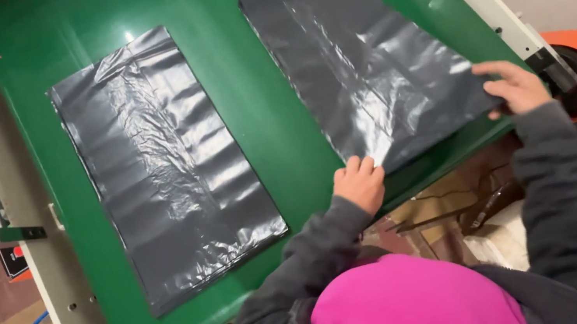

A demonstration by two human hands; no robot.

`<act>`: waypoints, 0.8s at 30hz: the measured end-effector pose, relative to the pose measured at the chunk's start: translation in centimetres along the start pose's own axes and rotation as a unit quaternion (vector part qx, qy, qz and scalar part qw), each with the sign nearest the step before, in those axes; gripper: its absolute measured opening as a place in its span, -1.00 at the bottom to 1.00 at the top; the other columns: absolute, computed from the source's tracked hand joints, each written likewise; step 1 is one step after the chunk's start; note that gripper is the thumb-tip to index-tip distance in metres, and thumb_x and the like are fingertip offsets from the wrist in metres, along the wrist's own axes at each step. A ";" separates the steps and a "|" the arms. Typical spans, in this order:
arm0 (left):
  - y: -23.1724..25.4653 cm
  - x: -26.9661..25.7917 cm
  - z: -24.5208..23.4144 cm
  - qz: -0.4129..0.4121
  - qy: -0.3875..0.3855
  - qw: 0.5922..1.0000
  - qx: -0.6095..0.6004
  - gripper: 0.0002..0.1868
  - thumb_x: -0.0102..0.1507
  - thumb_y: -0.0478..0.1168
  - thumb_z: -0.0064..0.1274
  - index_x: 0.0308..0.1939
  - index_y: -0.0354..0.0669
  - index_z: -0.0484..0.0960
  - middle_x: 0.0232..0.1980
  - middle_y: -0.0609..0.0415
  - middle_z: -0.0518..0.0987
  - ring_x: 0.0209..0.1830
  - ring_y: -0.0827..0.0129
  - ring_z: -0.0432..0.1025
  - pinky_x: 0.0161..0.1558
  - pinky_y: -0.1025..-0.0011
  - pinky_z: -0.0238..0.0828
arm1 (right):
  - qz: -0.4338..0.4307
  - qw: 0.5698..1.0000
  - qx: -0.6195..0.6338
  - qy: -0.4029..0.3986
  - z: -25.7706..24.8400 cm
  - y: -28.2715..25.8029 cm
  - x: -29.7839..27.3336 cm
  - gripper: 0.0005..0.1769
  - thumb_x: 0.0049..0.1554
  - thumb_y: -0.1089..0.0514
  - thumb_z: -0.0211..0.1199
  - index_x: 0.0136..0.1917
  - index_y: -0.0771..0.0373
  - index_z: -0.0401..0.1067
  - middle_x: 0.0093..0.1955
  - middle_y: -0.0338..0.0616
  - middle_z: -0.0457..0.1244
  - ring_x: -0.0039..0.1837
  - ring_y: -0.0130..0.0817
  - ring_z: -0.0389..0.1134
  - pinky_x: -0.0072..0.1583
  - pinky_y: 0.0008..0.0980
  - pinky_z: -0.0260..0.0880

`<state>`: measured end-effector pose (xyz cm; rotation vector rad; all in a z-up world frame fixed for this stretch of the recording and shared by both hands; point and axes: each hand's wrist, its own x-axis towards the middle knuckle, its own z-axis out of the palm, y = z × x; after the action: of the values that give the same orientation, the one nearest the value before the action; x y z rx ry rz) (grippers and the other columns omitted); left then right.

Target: Fold black plastic bags and seal them inside yellow printed packaging using a heat sealer.

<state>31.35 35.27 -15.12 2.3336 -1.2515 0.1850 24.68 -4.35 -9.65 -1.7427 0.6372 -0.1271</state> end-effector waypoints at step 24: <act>-19.3 9.1 9.1 -0.362 0.086 0.886 -0.276 -0.72 0.41 -0.15 -0.01 0.03 -0.32 0.59 -0.20 0.08 0.66 -0.17 0.51 0.47 -0.07 0.45 0.43 | -0.275 0.872 -0.395 -0.096 15.5 -3.9 40.0 -0.13 -0.07 -0.02 0.56 0.41 0.27 0.33 0.38 0.10 0.21 0.37 0.11 0.21 0.31 -0.01 0.26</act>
<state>51.26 33.13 -26.77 2.0418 -0.2274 -0.1933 66.16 -9.47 -20.25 -2.6636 -0.0076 -0.0857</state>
